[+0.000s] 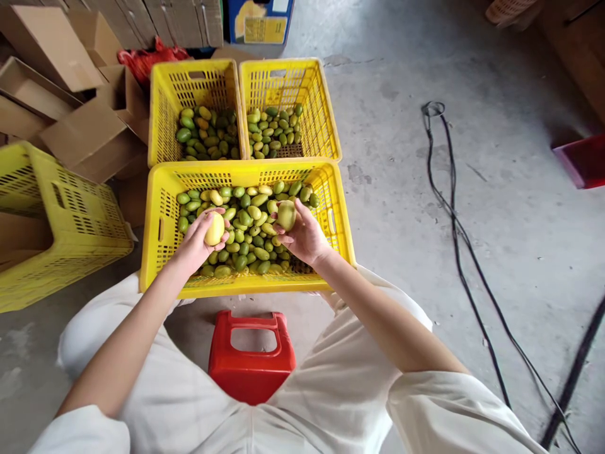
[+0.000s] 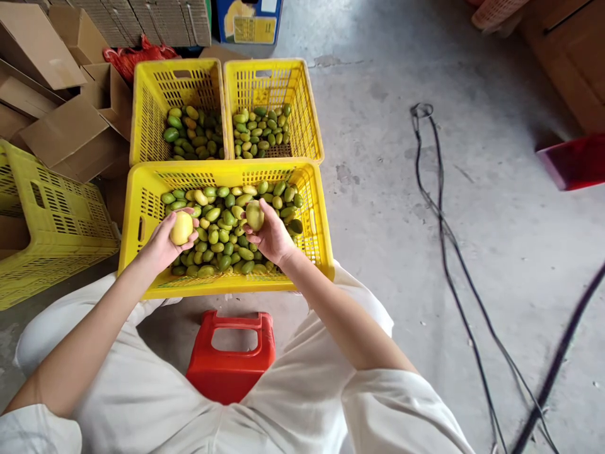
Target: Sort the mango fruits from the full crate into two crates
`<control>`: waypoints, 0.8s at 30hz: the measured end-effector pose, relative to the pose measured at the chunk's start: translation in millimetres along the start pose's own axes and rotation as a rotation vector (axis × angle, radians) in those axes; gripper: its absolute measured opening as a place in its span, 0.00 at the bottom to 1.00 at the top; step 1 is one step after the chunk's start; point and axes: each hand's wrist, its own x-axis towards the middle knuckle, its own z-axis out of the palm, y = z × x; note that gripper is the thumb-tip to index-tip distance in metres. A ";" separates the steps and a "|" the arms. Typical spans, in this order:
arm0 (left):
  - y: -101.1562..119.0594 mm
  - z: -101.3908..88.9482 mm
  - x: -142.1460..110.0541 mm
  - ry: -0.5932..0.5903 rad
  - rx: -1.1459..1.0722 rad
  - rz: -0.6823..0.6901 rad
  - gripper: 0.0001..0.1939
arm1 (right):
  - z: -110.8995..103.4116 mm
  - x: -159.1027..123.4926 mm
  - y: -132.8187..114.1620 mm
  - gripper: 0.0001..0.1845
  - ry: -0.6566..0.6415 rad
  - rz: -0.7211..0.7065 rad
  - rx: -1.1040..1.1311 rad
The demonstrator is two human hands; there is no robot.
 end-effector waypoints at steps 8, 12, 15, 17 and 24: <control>-3.8 -6.7 1.7 -0.010 -0.010 0.020 0.26 | -8.9 8.2 5.6 0.23 0.064 -0.110 -0.006; -9.7 -8.5 3.2 0.059 0.006 0.068 0.27 | -4.1 8.9 10.2 0.25 0.119 -0.085 0.080; -8.3 -5.2 3.3 0.153 -0.085 0.052 0.24 | -1.4 8.3 10.3 0.17 0.149 -0.077 0.096; -3.9 -2.4 3.1 0.188 -0.144 -0.010 0.22 | -1.8 7.9 8.4 0.14 0.144 -0.060 0.100; 7.9 -3.5 -0.1 0.176 -0.187 -0.110 0.18 | -4.9 4.8 1.7 0.19 0.111 0.005 0.121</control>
